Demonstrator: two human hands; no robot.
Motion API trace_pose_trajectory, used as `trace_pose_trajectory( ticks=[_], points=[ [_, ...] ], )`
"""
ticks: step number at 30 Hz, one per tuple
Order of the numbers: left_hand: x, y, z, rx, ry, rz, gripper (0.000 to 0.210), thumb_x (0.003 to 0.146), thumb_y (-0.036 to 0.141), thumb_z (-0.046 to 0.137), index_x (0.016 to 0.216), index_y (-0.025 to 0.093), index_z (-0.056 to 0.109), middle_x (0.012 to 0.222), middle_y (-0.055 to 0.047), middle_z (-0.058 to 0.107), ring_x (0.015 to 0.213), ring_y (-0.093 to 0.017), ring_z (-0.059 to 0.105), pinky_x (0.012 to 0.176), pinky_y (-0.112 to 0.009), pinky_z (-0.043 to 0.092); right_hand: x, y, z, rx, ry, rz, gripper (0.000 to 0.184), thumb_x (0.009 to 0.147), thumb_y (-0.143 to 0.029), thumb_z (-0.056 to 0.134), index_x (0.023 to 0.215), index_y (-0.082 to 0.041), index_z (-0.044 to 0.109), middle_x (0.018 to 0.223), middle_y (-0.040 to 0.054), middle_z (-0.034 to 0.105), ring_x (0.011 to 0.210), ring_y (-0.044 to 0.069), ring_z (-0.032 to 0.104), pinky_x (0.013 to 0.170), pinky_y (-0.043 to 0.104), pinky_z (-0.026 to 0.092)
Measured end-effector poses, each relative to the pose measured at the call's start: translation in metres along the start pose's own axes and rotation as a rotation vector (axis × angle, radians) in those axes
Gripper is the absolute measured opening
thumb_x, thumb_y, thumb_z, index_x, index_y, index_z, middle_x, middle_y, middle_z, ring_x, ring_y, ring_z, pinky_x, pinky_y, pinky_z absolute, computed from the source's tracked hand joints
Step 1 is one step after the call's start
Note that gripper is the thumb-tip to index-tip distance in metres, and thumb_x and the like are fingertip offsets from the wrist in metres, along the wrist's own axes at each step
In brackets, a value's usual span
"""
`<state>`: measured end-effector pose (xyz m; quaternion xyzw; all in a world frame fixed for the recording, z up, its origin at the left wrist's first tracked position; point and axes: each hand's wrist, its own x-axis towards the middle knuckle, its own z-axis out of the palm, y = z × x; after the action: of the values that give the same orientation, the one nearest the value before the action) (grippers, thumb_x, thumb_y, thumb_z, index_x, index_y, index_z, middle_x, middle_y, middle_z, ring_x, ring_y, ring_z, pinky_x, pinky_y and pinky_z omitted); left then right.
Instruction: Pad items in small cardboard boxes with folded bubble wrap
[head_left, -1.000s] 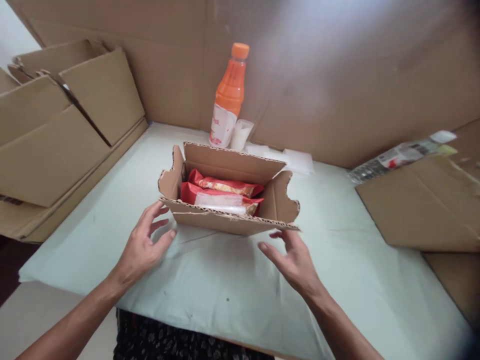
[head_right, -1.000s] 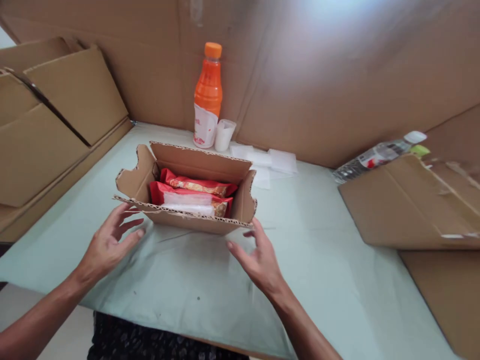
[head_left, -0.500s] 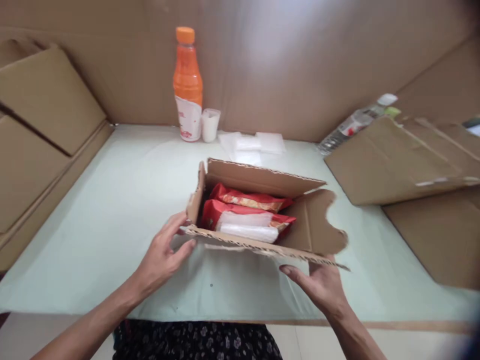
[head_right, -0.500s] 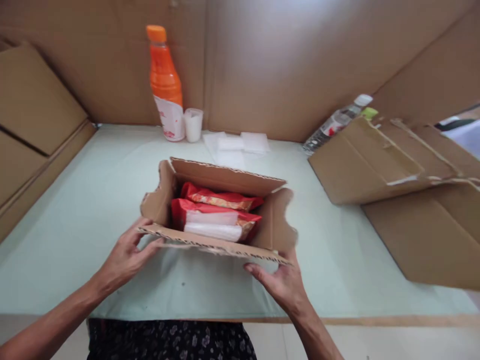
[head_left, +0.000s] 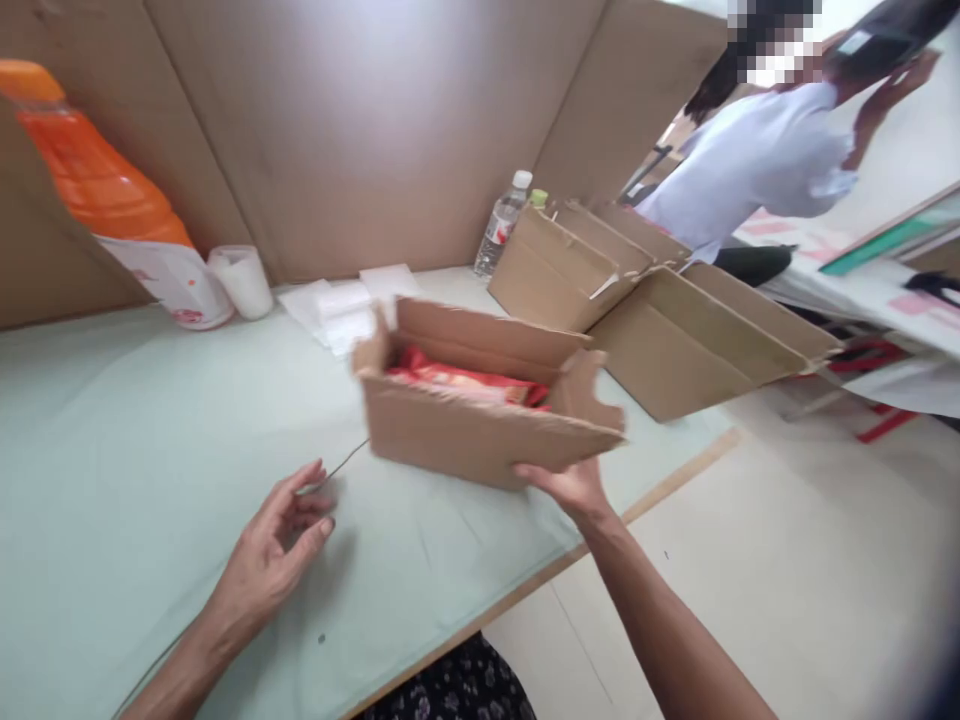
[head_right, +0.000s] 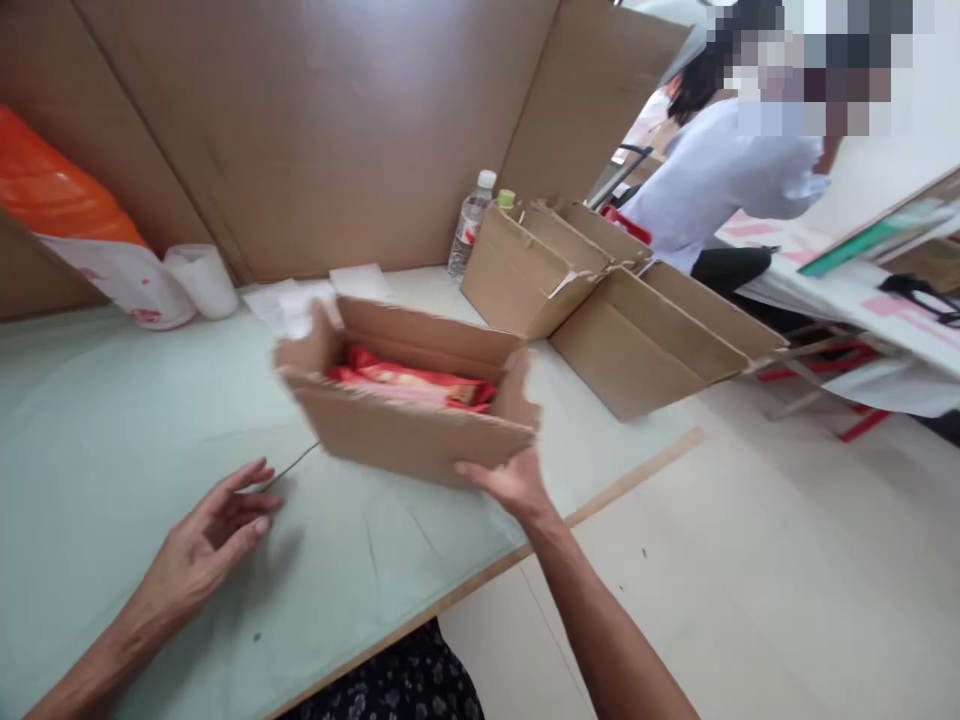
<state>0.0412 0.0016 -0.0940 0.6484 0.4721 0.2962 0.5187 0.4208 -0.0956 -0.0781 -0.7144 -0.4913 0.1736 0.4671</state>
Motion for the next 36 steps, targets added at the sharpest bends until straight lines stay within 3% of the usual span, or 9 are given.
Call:
trace_pose_trajectory(
  ticks=[5, 8, 14, 20, 22, 25, 30, 33, 36],
  points=[
    [0.004, -0.015, -0.005, 0.12, -0.104, 0.008, 0.042, 0.088, 0.05, 0.068, 0.12, 0.023, 0.072, 0.111, -0.011, 0.075, 0.096, -0.024, 0.074, 0.087, -0.036, 0.063, -0.013, 0.045, -0.091, 0.01, 0.607, 0.022, 0.102, 0.055, -0.054, 0.093, 0.139, -0.021, 0.045, 0.136, 0.0165, 0.061, 0.125, 0.036, 0.06, 0.108, 0.061, 0.046],
    [0.003, -0.023, -0.006, 0.157, -0.077, -0.018, 0.043, 0.09, 0.053, 0.066, 0.12, 0.024, 0.073, 0.111, -0.009, 0.075, 0.099, -0.024, 0.074, 0.088, -0.034, 0.063, 0.002, 0.057, -0.116, 0.026, 0.761, 0.005, 0.096, 0.05, -0.047, 0.093, 0.13, -0.024, 0.047, 0.138, 0.0133, 0.058, 0.131, 0.033, 0.056, 0.113, 0.055, 0.043],
    [-0.007, -0.029, -0.003, 0.19, -0.041, 0.027, 0.034, 0.092, 0.048, 0.064, 0.119, 0.029, 0.073, 0.122, -0.006, 0.072, 0.104, -0.022, 0.073, 0.088, -0.03, 0.062, 0.021, 0.069, -0.115, 0.034, 0.745, 0.072, 0.081, 0.062, -0.037, 0.086, 0.132, -0.026, 0.046, 0.148, 0.0136, 0.052, 0.131, 0.028, 0.057, 0.111, 0.048, 0.048],
    [-0.02, -0.018, 0.0, 0.171, -0.072, 0.129, 0.026, 0.093, 0.036, 0.063, 0.115, 0.029, 0.074, 0.118, -0.006, 0.073, 0.094, -0.018, 0.073, 0.083, -0.028, 0.062, -0.026, 0.06, -0.079, 0.042, 0.833, 0.31, 0.072, 0.065, -0.052, 0.08, 0.126, -0.019, 0.059, 0.14, 0.02, 0.061, 0.132, 0.037, 0.059, 0.113, 0.06, 0.044],
    [-0.027, -0.005, 0.005, 0.16, -0.062, 0.127, 0.025, 0.094, 0.03, 0.06, 0.113, 0.027, 0.074, 0.115, -0.006, 0.073, 0.089, -0.016, 0.072, 0.082, -0.028, 0.062, -0.045, 0.048, -0.06, -0.05, 0.76, 0.31, 0.066, 0.074, -0.054, 0.076, 0.128, -0.019, 0.063, 0.14, 0.0184, 0.063, 0.132, 0.038, 0.059, 0.113, 0.063, 0.044],
    [-0.035, 0.015, 0.01, 0.137, -0.084, 0.113, 0.028, 0.09, 0.022, 0.058, 0.113, 0.022, 0.074, 0.113, -0.007, 0.074, 0.091, -0.016, 0.071, 0.084, -0.029, 0.061, -0.05, 0.034, -0.023, -0.223, 0.359, 0.13, 0.05, 0.088, -0.055, 0.065, 0.127, -0.023, 0.068, 0.14, 0.0124, 0.065, 0.129, 0.036, 0.062, 0.111, 0.06, 0.047],
    [-0.045, 0.023, -0.01, 0.31, -0.013, 0.284, 0.034, 0.084, 0.014, 0.062, 0.114, 0.024, 0.074, 0.108, -0.004, 0.077, 0.087, -0.015, 0.073, 0.071, -0.024, 0.062, -0.031, -0.004, 0.086, -0.366, -0.285, -0.656, 0.037, 0.097, -0.043, 0.057, 0.129, -0.025, 0.068, 0.137, 0.0117, 0.068, 0.122, 0.033, 0.067, 0.093, 0.05, 0.055],
    [-0.053, 0.021, -0.07, 0.544, 0.318, 0.388, 0.032, 0.089, 0.016, 0.062, 0.117, 0.024, 0.073, 0.127, -0.009, 0.072, 0.118, -0.025, 0.068, 0.099, -0.041, 0.059, -0.042, -0.045, 0.144, -0.31, -0.497, -1.01, 0.041, 0.096, -0.035, 0.059, 0.134, -0.023, 0.065, 0.145, 0.0111, 0.063, 0.128, 0.032, 0.062, 0.095, 0.045, 0.052],
    [-0.067, 0.028, -0.169, 0.831, 0.878, 0.373, 0.036, 0.091, 0.021, 0.065, 0.127, 0.018, 0.067, 0.142, -0.015, 0.061, 0.145, -0.035, 0.045, 0.122, -0.066, 0.031, -0.058, -0.077, 0.173, -0.249, -0.603, -1.167, 0.037, 0.095, -0.031, 0.06, 0.13, -0.021, 0.066, 0.148, 0.0094, 0.061, 0.133, 0.028, 0.059, 0.1, 0.042, 0.05]
  ],
)
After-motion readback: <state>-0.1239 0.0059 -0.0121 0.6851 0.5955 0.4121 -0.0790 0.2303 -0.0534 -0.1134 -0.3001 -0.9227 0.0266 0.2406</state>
